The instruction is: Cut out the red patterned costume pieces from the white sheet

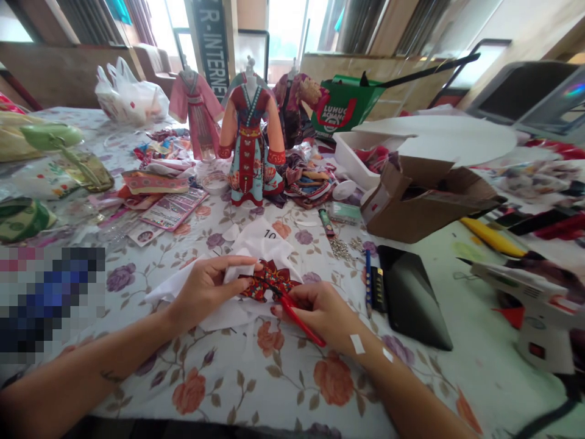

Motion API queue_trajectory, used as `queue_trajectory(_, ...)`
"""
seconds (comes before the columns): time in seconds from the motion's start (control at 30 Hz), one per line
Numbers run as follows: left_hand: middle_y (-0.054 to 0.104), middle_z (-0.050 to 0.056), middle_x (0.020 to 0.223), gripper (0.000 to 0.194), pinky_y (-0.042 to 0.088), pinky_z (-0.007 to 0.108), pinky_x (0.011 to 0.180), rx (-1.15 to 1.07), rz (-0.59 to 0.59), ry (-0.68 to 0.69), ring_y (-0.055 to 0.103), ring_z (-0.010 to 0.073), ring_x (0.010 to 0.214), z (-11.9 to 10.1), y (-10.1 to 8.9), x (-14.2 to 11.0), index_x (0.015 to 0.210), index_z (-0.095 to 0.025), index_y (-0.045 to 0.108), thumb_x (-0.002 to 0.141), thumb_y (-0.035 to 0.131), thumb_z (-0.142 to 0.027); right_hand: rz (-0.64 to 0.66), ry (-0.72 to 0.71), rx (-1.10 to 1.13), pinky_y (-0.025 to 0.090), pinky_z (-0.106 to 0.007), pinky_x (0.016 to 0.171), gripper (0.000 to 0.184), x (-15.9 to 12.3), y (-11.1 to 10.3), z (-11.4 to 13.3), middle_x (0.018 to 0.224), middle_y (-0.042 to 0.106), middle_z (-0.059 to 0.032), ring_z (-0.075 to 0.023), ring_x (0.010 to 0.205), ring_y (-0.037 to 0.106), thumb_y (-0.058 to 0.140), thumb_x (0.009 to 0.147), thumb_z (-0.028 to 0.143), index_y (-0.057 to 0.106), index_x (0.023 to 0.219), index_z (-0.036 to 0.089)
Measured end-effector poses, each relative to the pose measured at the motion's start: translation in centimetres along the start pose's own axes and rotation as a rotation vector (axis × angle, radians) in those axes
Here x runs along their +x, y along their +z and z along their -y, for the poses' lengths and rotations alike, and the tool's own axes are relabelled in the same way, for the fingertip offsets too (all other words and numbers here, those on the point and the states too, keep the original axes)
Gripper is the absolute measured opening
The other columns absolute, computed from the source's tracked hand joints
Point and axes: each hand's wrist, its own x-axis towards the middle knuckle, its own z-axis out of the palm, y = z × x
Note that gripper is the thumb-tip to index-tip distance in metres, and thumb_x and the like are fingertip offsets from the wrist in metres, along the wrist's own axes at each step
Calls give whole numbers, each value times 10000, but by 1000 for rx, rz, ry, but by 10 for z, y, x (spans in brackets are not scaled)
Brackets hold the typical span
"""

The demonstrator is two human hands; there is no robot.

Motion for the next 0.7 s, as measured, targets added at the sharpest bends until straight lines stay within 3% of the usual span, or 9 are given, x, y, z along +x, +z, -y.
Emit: queue_trajectory(0.7,739,58,1059,287,534,271,816,62,-5,35,676,211,943,-2,-1,-1,1048,-197,731,779,640,-158,-18,-41,6,187,-209,406,428,0,2,0,497,340,62,-71,466,288,677,731,488,469,538,168)
